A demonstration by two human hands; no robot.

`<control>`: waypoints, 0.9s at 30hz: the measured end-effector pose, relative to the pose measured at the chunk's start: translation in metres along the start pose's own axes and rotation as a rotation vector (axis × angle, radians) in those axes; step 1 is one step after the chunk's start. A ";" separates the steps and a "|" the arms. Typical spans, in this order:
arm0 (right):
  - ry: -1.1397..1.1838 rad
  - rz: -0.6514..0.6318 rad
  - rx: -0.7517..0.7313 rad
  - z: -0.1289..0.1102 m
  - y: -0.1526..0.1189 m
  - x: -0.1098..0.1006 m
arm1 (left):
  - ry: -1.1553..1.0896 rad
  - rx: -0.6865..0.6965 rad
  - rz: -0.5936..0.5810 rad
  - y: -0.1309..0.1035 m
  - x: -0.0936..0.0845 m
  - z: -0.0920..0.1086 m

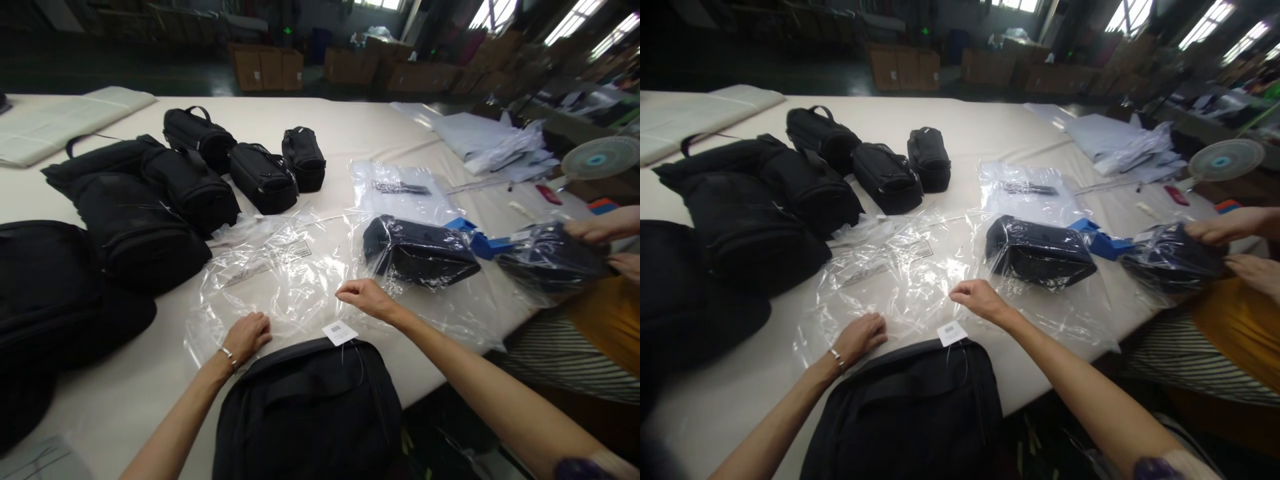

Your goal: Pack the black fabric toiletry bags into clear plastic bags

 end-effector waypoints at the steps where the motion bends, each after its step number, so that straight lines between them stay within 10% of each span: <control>1: -0.016 -0.011 -0.034 -0.005 0.007 0.001 | -0.005 0.000 -0.003 0.003 -0.004 -0.002; 10: -0.539 -0.211 -0.399 -0.035 0.050 0.071 | -0.047 -0.066 0.199 0.011 -0.085 0.023; 21: -0.518 0.317 -0.468 -0.067 0.070 0.003 | 0.016 -0.297 0.499 -0.008 -0.105 0.048; 27: -0.660 -0.146 -0.511 -0.030 0.065 0.001 | 0.007 -0.344 0.472 -0.014 -0.109 -0.011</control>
Point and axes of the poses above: each hand's wrist, its own y-axis towards the middle knuckle, its own x-axis out of the palm, z = x × y, the point moved 6 cm from there along y, towards the middle knuckle, and after that the axes turned 12 degrees about -x, right-handed, at the moved point
